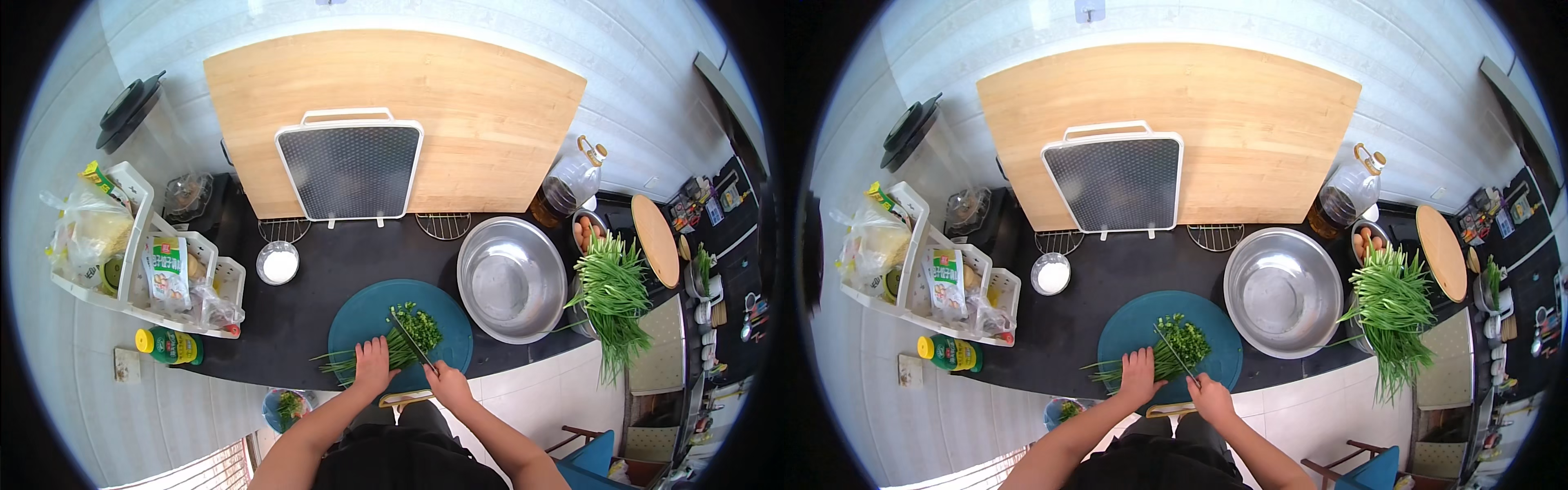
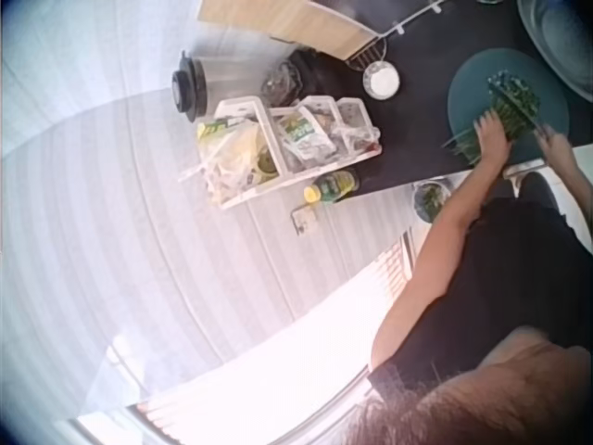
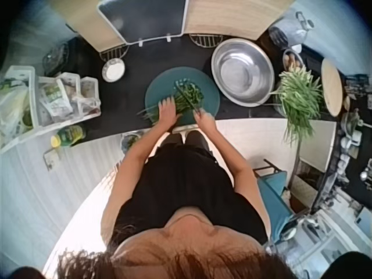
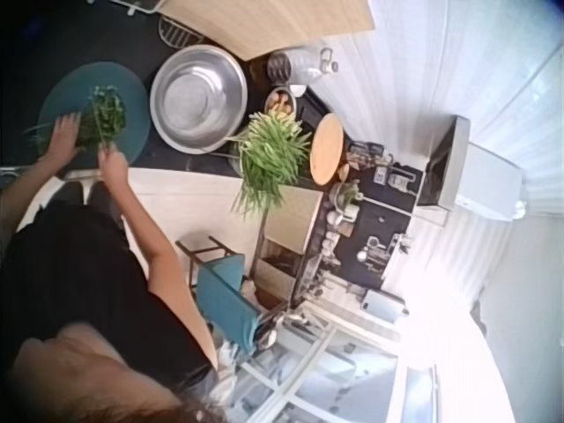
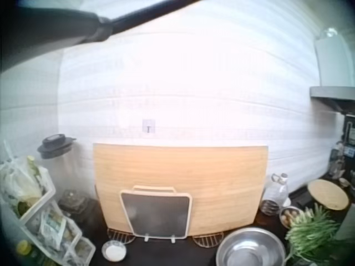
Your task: The person chops a large bunch of green onions on a blue cutting board using a knife. They repeatedly gather the chopped pieces and transfer them into a metal bowl. The person continues this process until the entire bunch is processed.
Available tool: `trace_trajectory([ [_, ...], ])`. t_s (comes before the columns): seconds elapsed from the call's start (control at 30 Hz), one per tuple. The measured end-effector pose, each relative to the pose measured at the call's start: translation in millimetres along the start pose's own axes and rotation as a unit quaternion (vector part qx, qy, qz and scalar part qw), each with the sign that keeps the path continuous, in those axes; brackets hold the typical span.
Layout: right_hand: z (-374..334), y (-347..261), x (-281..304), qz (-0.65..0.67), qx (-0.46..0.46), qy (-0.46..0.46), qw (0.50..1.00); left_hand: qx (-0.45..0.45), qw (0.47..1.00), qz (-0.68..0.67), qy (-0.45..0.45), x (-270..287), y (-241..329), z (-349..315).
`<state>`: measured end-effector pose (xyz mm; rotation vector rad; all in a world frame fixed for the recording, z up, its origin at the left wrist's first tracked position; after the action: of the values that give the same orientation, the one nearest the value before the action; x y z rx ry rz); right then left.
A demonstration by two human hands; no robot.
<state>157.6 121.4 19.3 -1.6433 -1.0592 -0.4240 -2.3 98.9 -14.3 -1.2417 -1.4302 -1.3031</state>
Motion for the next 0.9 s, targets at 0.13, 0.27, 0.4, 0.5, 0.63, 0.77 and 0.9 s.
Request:
trace_trajectory([
  [0.13, -12, 0, -6, -0.071, -0.01, -0.015, 0.997, -0.027, 0.999, 0.02, -0.007, -14, 10, -16],
  [0.27, 17, -9, -14, -0.117, 0.002, -0.025, 0.993, -0.045, 0.998, 0.036, -0.008, -14, 2, 4],
  [0.4, 35, -5, -29, -0.126, -0.025, -0.07, 0.989, -0.063, 0.996, 0.066, -0.009, -17, 3, 8],
  [0.5, 46, -8, -38, -0.133, -0.027, -0.096, 0.986, -0.072, 0.995, 0.075, -0.009, -20, 3, 10],
  [0.63, 65, -11, -58, -0.138, -0.019, -0.106, 0.985, -0.076, 0.994, 0.078, -0.025, -22, 4, 11],
  [0.77, 80, -23, -69, -0.13, -0.002, -0.095, 0.987, -0.081, 0.994, 0.073, -0.025, -24, 6, 10],
  [0.9, 84, -26, -74, -0.13, 0.025, -0.048, 0.99, -0.075, 0.994, 0.081, -0.011, -20, 6, 8],
])
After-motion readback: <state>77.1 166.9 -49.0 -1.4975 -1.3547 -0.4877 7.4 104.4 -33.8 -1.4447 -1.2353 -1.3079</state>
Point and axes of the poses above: each hand's wrist, its own z-axis towards the middle knuckle, its own x-axis out of the back of the hand, y = z × x, the point moved 10 cm from there along z, towards the middle knuckle, and after that the axes turned 4 degrees about -x, right-handed, at the moved point
